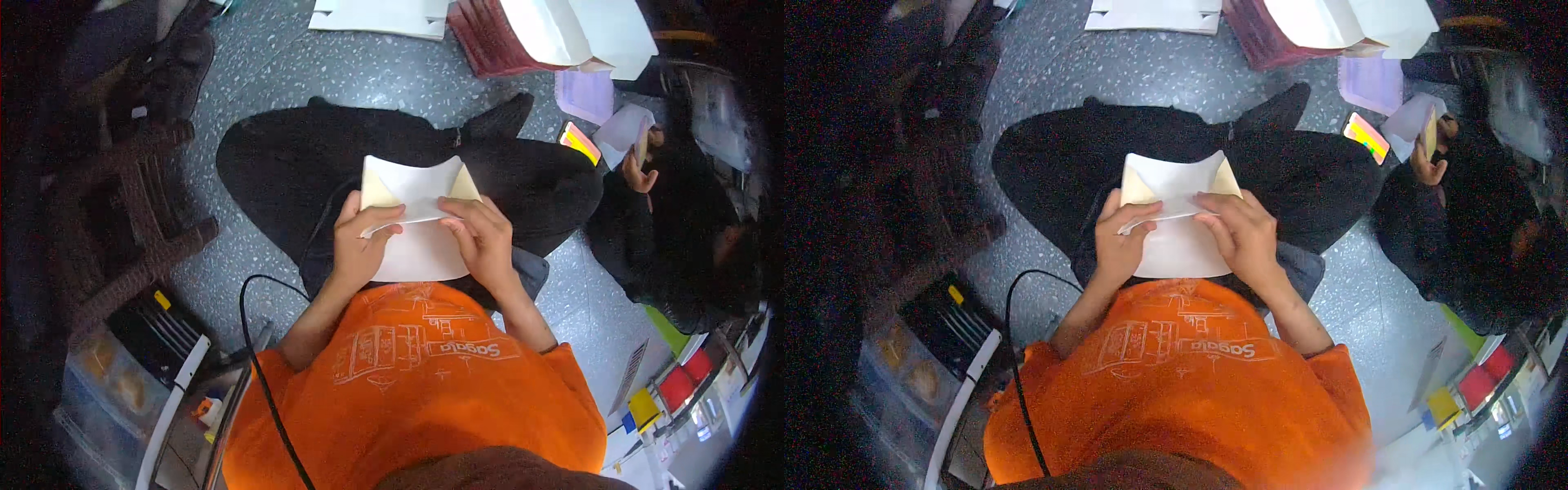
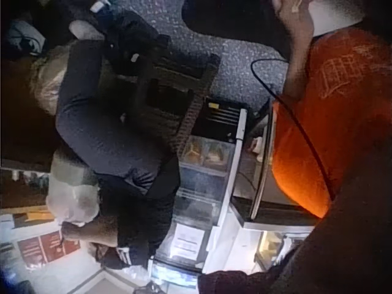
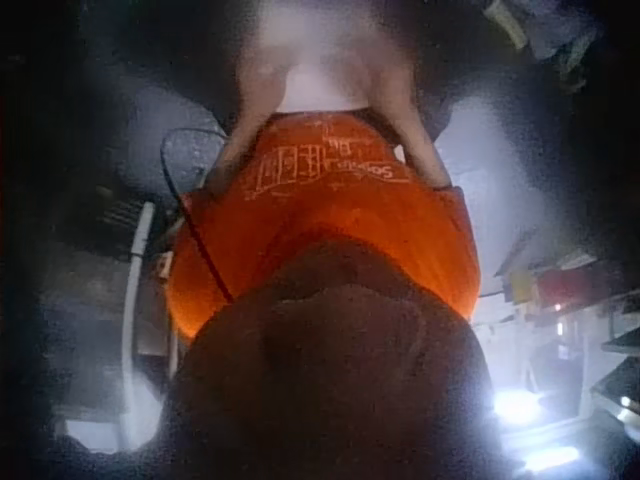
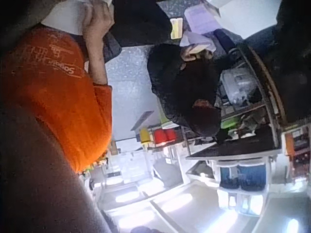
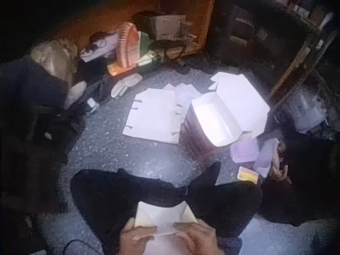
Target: The person sits on the floor and assembles small white cardboard boxes by folding the flaps and inserting a red rectangular item inside. The person repeatedly picks up flat box pieces, folds them into shape, places the red item inside, and closes the box.
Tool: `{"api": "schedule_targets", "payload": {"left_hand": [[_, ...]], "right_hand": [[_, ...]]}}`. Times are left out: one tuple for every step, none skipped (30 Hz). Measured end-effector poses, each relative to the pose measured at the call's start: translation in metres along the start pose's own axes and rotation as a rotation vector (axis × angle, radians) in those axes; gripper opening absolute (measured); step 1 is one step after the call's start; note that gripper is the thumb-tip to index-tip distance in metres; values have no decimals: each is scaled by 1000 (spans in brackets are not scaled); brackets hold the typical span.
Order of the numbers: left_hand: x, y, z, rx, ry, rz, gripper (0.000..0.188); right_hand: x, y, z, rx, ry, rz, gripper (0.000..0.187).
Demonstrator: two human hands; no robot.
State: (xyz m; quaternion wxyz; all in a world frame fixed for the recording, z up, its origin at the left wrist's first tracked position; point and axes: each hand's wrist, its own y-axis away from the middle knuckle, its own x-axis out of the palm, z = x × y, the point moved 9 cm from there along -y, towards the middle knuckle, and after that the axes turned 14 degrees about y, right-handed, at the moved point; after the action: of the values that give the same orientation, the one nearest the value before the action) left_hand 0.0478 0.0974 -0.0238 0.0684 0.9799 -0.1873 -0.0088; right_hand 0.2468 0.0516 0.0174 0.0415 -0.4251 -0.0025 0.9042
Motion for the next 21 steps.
{"api": "schedule_targets", "payload": {"left_hand": [[-3,-7,-3,-14,1,5,43],[-9,-15,-9,-23,-2,10,44],[-15,-26,-20,-39,-33,-17,47],[-19,-37,-33,-16,-87,-5,48],[-23,-47,-44,1,-47,-14,44],[-27,-59,-55,22,-9,-20,40],[-28,-74,-62,34,8,33,36],[-29,-90,-71,45,23,87,34],[-25,-109,-82,85,-4,197,40],[-20,-122,-98,118,9,262,45],[-13,-135,-110,115,24,360,58],[-13,-154,-114,155,179,297,65],[-7,-167,-124,157,464,352,72],[3,-180,-146,146,744,411,81],[4,-198,-155,193,677,376,79],[6,-220,-160,232,615,343,76],[13,-237,-162,314,419,275,75],[26,-251,-159,392,218,200,73],[44,-259,-155,463,23,136,72],[62,-259,-156,538,-68,151,71],[79,-257,-157,613,-158,165,70]], "right_hand": [[-10,-4,4,-9,10,-74,44],[-19,-6,7,-21,18,-153,49],[-22,-6,-2,49,-58,-146,68],[-13,-1,-19,309,-585,-117,85],[-12,-3,-17,286,-675,8,93],[-12,-4,-14,260,-764,131,100],[-25,-10,-2,140,-663,114,103],[-40,-15,12,24,-560,96,105],[-52,-21,21,-85,-437,63,106],[-64,-26,31,-187,-314,16,107],[-77,-34,35,-291,-167,-49,106],[-89,-38,35,-349,-68,-129,106],[-106,-44,28,-337,-31,-240,106],[-124,-52,18,-323,-5,-363,105],[-144,-60,7,-292,23,-493,105],[-163,-72,-6,-241,60,-606,105],[-178,-85,-18,-194,100,-701,105],[-186,-100,-28,-154,145,-750,105],[-187,-112,-39,-102,241,-735,103],[-184,-123,-52,-52,326,-722,100],[-179,-131,-55,-64,398,-719,99]]}}
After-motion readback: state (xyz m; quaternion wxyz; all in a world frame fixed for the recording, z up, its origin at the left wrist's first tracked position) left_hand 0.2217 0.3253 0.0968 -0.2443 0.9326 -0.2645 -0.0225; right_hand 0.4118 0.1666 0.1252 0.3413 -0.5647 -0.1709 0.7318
